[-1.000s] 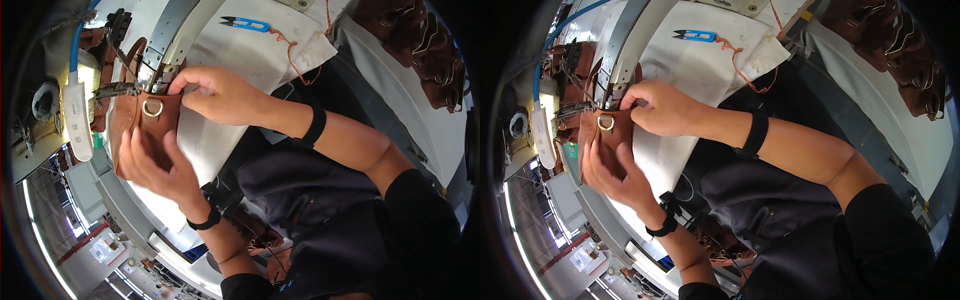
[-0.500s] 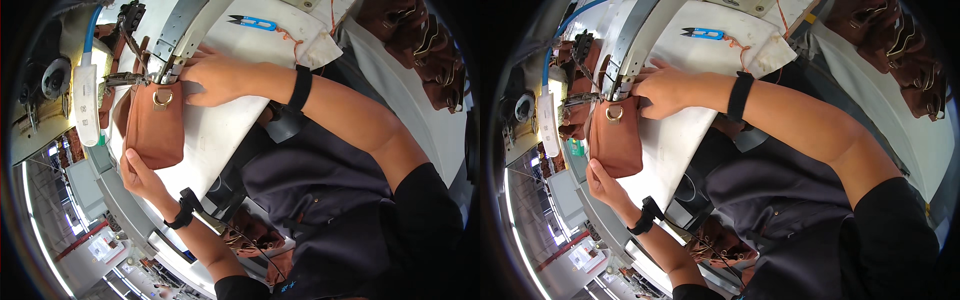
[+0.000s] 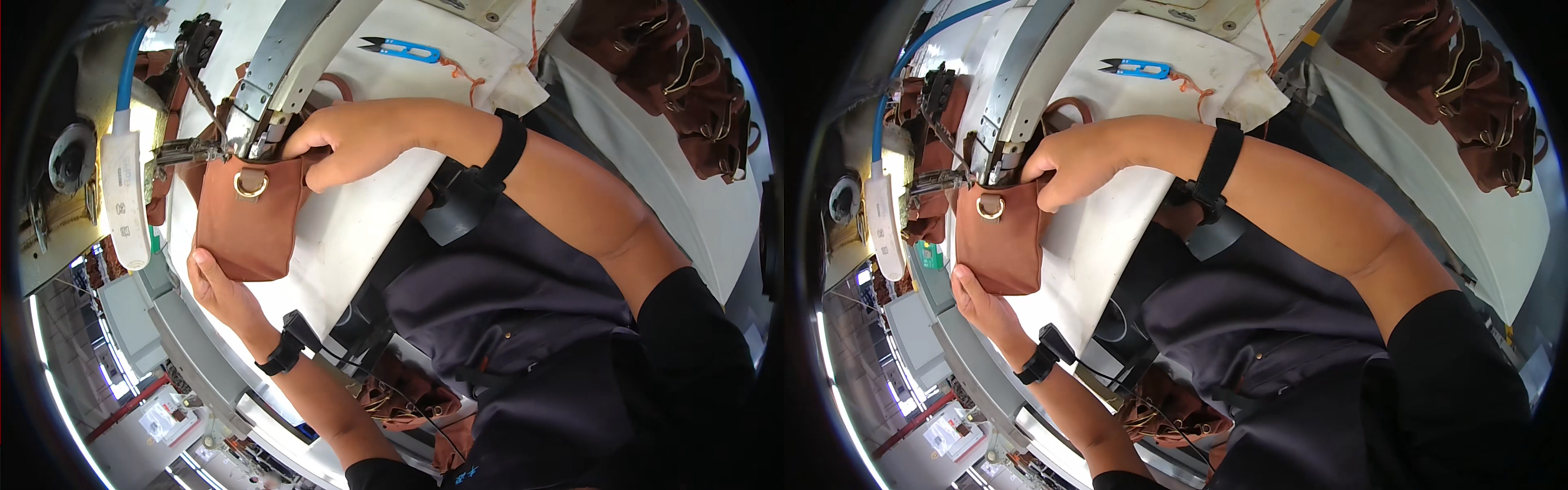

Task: Operating an industrial sewing machine to stitch components and hardware onto a leather bag.

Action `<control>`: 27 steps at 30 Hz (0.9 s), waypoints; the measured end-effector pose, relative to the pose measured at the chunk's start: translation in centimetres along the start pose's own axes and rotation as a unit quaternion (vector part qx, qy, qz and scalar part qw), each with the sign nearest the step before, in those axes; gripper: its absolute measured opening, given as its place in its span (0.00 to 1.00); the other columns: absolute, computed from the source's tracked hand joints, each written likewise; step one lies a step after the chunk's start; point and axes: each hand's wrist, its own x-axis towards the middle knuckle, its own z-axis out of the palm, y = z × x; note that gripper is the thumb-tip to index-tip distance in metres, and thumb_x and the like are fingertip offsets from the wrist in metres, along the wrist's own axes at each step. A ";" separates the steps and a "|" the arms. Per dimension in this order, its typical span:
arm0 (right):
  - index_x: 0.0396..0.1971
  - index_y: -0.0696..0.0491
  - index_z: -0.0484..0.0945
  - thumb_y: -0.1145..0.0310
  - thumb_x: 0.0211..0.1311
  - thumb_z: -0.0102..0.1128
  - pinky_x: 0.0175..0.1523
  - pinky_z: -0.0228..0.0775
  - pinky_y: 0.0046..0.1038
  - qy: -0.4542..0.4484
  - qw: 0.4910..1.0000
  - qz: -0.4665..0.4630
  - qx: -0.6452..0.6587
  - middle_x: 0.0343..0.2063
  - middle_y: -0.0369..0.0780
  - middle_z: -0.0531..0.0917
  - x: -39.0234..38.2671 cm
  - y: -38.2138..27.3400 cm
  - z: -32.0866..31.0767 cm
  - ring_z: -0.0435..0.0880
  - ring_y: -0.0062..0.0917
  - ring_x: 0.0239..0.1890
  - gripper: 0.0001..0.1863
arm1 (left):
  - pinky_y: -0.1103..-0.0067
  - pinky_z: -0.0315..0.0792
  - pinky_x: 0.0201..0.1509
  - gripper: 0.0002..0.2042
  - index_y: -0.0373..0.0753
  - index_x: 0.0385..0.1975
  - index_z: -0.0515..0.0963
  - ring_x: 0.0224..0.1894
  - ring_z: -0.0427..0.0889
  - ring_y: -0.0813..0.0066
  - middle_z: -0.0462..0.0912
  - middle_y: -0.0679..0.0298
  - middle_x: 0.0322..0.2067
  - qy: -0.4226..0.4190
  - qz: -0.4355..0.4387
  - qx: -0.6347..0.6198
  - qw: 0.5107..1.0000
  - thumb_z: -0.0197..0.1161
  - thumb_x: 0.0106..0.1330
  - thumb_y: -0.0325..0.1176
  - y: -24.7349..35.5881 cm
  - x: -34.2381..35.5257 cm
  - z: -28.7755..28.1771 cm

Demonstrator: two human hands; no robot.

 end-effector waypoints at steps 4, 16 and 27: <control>0.56 0.59 0.84 0.69 0.67 0.62 0.57 0.73 0.28 0.027 0.989 -0.055 0.136 0.39 0.38 0.88 -0.8 0.7 0.8 0.83 0.22 0.45 0.19 | 0.76 0.74 0.59 0.20 0.29 0.51 0.81 0.52 0.80 0.75 0.84 0.63 0.50 0.000 0.006 0.042 0.999 0.57 0.84 0.46 0.6 -0.4 0.2; 0.45 0.56 0.85 0.65 0.68 0.70 0.54 0.75 0.27 0.212 0.950 -0.158 0.167 0.42 0.39 0.86 -1.3 1.0 3.8 0.84 0.24 0.45 0.12 | 0.76 0.77 0.51 0.16 0.34 0.57 0.83 0.48 0.82 0.69 0.84 0.60 0.53 0.057 0.263 0.194 0.943 0.72 0.70 0.25 5.4 -3.8 11.8; 0.52 0.54 0.89 0.66 0.72 0.70 0.55 0.74 0.25 0.209 0.955 -0.152 0.143 0.47 0.37 0.88 -1.2 1.2 3.6 0.82 0.22 0.51 0.14 | 0.78 0.78 0.50 0.18 0.34 0.59 0.82 0.48 0.81 0.74 0.81 0.61 0.52 0.084 0.279 0.223 0.930 0.73 0.70 0.25 4.8 -4.1 12.2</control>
